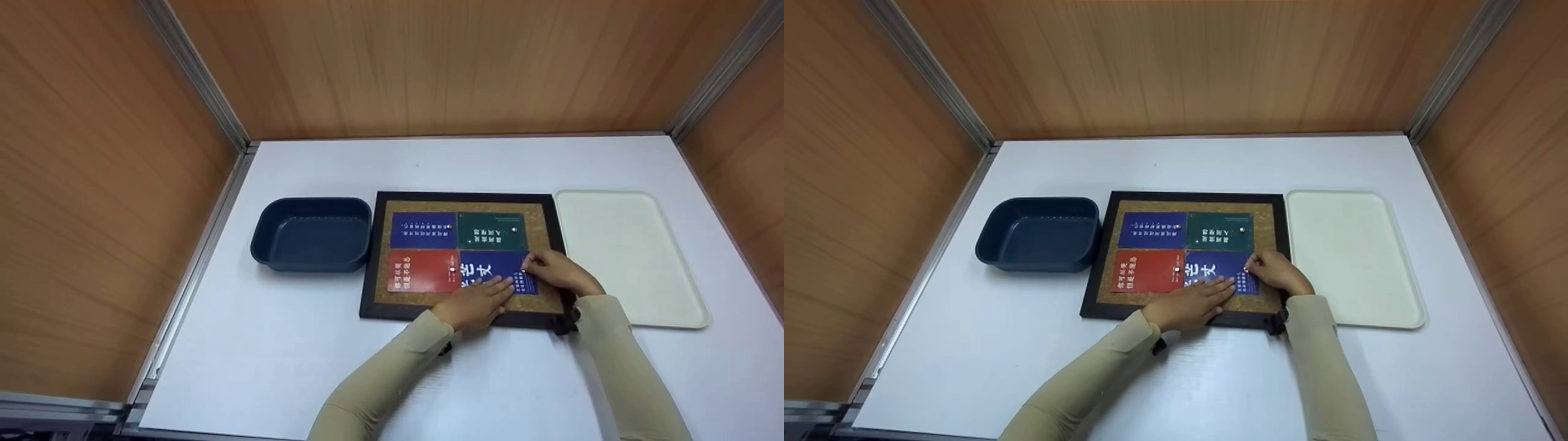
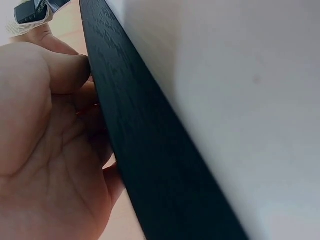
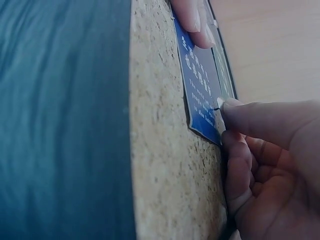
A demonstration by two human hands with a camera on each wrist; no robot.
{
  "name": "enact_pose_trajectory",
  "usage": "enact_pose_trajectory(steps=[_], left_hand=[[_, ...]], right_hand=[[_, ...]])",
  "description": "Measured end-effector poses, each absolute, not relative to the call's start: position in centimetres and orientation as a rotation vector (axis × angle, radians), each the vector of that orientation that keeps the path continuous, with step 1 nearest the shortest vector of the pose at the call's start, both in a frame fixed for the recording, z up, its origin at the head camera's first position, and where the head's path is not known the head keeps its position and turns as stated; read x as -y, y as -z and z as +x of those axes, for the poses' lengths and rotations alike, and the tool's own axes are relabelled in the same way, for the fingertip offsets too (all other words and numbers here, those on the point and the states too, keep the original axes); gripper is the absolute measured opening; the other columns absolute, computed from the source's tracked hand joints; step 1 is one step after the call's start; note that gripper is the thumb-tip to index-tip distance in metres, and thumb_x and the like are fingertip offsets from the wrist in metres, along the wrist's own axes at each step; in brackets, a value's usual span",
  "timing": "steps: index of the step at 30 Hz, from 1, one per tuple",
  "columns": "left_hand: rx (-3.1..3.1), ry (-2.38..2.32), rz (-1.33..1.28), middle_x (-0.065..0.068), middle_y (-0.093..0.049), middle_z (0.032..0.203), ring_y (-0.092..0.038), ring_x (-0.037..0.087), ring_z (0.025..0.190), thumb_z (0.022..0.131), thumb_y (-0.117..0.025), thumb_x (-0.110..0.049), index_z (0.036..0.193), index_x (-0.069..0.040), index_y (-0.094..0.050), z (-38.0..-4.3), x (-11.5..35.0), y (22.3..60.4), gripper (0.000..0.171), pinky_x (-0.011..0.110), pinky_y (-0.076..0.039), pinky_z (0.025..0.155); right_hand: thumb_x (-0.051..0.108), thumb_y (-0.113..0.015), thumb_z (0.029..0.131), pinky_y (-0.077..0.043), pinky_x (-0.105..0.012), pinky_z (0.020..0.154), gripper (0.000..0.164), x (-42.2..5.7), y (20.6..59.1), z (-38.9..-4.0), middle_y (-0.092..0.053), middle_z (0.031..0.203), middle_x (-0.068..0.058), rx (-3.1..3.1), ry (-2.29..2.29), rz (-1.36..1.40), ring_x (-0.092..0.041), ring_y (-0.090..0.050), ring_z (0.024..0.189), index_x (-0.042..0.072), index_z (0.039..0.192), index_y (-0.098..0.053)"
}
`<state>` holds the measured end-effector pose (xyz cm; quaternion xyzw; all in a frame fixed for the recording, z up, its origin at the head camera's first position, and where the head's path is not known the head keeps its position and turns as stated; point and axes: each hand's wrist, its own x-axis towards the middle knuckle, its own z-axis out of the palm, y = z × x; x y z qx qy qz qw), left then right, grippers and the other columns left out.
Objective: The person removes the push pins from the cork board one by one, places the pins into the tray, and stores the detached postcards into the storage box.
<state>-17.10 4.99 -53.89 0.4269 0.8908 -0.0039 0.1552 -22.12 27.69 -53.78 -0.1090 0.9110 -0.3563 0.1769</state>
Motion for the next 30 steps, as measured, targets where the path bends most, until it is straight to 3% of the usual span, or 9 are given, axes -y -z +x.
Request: enact_pose_trajectory(steps=[30], left_hand=[[-2.540,-0.031,1.196,-0.010,-0.006,0.161,-0.006,0.009,0.149,0.106,-0.023,-0.034,0.155,-0.023,-0.012,-17.14,-4.96,53.93,0.051,0.029,-0.012,0.122]], right_hand=[[0.017,-0.052,0.098,-0.043,-0.029,0.077,0.019,-27.71,53.84,-22.07,-0.060,0.090,-0.009,-2.546,1.036,-0.290,-0.016,-0.052,0.082,0.000,0.096,-0.061]])
